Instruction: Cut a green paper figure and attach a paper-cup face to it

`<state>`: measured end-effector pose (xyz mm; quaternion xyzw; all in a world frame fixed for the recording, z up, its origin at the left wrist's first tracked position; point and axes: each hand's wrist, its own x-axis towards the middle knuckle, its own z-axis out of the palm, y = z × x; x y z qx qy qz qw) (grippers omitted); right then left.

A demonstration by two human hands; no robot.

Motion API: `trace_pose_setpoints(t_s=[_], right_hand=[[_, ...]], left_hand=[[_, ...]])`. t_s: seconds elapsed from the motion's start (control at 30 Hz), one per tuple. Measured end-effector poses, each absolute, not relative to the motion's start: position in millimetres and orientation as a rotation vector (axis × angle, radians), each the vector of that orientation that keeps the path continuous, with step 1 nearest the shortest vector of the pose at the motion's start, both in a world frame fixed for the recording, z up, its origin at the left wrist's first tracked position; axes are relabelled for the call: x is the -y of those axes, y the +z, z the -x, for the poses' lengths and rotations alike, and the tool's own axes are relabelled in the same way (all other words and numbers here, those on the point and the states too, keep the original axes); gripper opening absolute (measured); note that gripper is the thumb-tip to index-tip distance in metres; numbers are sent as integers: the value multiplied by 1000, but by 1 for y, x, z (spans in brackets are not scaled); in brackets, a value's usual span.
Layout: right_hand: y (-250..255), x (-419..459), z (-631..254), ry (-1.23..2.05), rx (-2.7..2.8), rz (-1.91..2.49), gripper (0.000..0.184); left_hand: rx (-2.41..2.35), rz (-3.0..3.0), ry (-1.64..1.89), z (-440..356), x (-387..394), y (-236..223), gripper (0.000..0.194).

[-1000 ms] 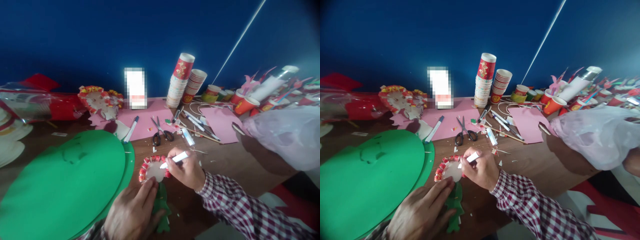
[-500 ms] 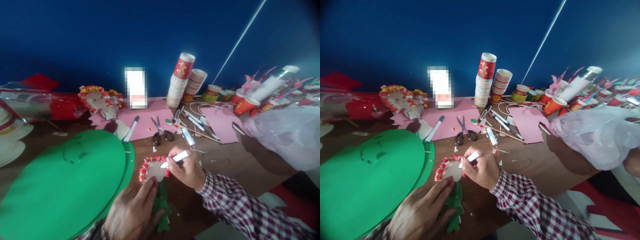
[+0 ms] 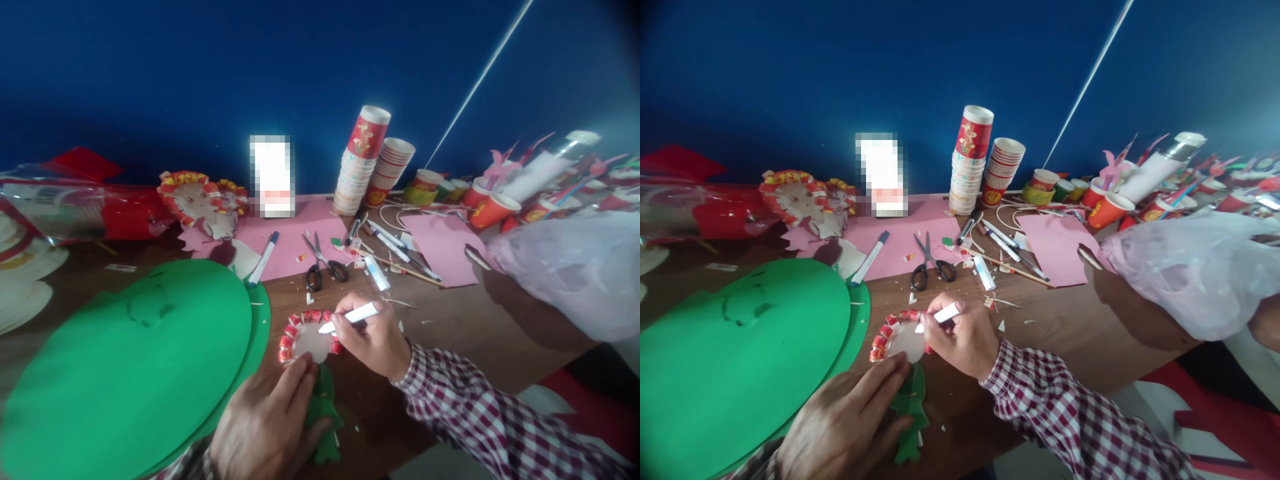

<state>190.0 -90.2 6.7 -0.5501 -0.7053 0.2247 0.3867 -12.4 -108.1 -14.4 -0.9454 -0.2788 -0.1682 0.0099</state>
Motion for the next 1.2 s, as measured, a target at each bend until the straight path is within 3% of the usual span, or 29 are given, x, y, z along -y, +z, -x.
trace_pose_setpoints(t_s=[1.2], right_hand=[[5,90,-192,604,1812,1409,11]], left_hand=[[848,2934,-551,15,108,-17,41]])
